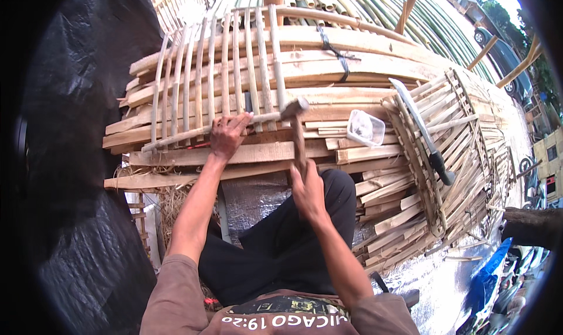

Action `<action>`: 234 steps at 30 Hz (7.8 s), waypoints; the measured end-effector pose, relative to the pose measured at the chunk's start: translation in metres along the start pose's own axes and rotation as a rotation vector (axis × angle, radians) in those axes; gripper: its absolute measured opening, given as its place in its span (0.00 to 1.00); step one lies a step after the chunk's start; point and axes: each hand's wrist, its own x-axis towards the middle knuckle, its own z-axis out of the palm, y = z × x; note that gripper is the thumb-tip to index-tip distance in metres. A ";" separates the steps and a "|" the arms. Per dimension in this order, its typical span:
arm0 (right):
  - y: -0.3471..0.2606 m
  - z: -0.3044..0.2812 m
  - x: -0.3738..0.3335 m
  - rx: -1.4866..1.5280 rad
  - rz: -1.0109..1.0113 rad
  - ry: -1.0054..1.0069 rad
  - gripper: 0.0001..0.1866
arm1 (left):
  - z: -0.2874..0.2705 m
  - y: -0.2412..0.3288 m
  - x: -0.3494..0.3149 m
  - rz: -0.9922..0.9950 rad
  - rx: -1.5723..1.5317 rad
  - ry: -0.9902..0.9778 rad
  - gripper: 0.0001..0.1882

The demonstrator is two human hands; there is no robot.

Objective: The person shaves a thin strip of wood using a large knife, then positions it across a wooden lattice structure and hammers small pins to secure the strip in place.

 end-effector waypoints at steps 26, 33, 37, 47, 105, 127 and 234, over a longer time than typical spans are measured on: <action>0.040 -0.081 -0.103 0.668 0.328 -0.142 0.12 | -0.186 -0.091 0.225 -0.201 -0.349 -0.468 0.28; 0.038 -0.081 -0.101 0.673 0.315 -0.131 0.10 | -0.190 -0.093 0.236 -0.260 -0.383 -0.558 0.28; 0.035 -0.082 -0.100 0.691 0.314 -0.136 0.10 | -0.194 -0.085 0.231 -0.259 -0.326 -0.537 0.27; 0.033 -0.083 -0.101 0.680 0.335 -0.137 0.10 | -0.199 -0.089 0.236 -0.317 -0.357 -0.578 0.28; 0.032 -0.082 -0.098 0.672 0.397 -0.128 0.11 | -0.007 0.008 0.045 0.099 -0.044 -0.219 0.34; 0.023 -0.082 -0.098 0.696 0.397 -0.128 0.13 | -0.081 0.068 -0.029 -0.325 -0.097 -0.230 0.33; 0.010 -0.163 0.170 -1.076 -0.084 -0.193 0.09 | -0.139 -0.076 -0.154 -1.530 -1.649 0.710 0.20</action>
